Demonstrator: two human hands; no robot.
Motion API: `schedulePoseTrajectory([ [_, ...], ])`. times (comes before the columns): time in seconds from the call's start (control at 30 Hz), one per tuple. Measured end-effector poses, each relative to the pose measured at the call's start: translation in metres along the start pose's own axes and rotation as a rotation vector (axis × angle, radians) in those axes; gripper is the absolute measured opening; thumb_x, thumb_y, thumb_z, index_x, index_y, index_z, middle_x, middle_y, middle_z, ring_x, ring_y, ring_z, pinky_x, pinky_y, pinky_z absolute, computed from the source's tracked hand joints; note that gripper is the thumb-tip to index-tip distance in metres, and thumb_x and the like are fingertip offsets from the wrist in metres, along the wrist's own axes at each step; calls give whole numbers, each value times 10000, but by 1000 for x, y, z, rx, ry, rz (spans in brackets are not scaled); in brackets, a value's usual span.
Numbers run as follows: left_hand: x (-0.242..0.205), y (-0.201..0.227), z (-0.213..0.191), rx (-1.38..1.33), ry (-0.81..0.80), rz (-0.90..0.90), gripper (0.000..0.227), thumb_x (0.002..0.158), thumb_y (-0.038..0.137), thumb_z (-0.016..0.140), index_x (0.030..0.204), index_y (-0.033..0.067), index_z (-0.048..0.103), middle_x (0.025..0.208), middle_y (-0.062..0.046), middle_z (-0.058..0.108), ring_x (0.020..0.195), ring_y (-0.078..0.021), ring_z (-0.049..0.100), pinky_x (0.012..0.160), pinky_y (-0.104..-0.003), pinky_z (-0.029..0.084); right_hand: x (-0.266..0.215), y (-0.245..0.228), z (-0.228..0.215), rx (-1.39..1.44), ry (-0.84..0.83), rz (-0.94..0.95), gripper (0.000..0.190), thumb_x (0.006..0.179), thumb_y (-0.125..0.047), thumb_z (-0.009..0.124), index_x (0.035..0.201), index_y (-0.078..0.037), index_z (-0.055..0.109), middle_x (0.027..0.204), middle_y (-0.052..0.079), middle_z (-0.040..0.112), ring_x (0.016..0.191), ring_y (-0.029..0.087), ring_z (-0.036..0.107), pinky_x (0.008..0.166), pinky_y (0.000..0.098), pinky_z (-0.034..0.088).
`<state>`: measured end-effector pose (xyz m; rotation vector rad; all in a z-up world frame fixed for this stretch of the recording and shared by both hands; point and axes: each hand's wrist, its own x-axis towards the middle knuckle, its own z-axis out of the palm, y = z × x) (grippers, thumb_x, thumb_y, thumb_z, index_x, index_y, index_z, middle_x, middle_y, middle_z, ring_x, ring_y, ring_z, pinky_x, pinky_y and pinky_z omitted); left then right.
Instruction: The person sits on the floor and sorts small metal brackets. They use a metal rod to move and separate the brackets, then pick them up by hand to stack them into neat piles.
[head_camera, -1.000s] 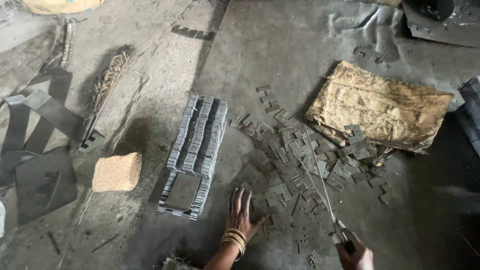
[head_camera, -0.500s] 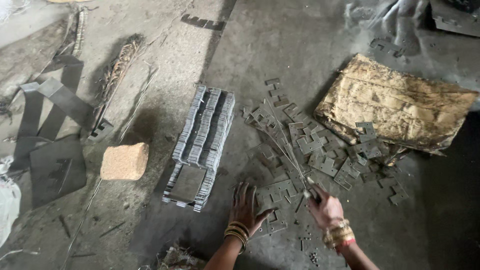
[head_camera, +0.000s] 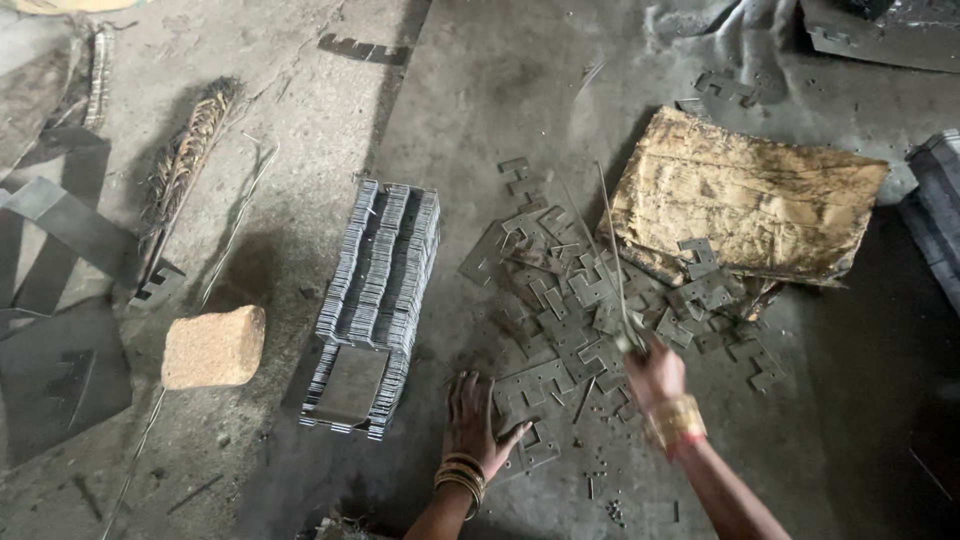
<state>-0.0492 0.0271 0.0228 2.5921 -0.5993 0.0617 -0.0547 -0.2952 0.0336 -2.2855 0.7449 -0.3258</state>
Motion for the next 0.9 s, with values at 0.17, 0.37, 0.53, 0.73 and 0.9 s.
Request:
schedulePoseTrajectory([
  [0.17, -1, -1, 1, -17, 11, 1, 1022, 794, 684, 720, 1474, 2, 379, 1553, -262, 285, 1465, -470, 194, 1203, -542, 180, 40, -9, 29, 122, -131, -160, 495, 885, -229, 713, 1356, -88, 650, 917, 165, 776, 685, 242, 740, 640, 420, 618],
  [0.37, -1, -1, -4, 62, 11, 34, 1070, 800, 713, 721, 1477, -14, 323, 1546, -272, 225, 1453, -468, 180, 1175, -620, 118, -55, 67, -29, -138, -353, 129, 564, 919, -373, 668, 1458, -224, 587, 875, 194, 815, 669, 275, 744, 627, 444, 587],
  [0.53, -6, -2, -5, -42, 22, -24, 1041, 764, 669, 743, 1515, 65, 350, 1577, -221, 240, 1453, -498, 182, 1195, -592, 161, -154, 133, -98, -35, -209, 138, 540, 799, -127, 724, 1335, -171, 678, 702, 97, 690, 625, 105, 554, 587, 290, 491],
  [0.73, -6, -2, 0, -32, 163, 65, 1007, 782, 675, 728, 1491, 39, 402, 1541, -237, 309, 1449, -474, 235, 1201, -593, 192, -164, 109, -93, 79, -162, 23, 498, 812, -130, 759, 1303, -128, 675, 690, 58, 553, 633, 85, 440, 566, 265, 424],
  [0.9, -5, 1, 1, 31, 98, 45, 987, 794, 687, 700, 1465, 23, 414, 1528, -246, 305, 1457, -467, 226, 1209, -588, 186, -80, 31, -25, 102, -261, 18, 593, 844, -160, 714, 1427, -175, 604, 659, 108, 642, 533, 131, 526, 497, 353, 475],
])
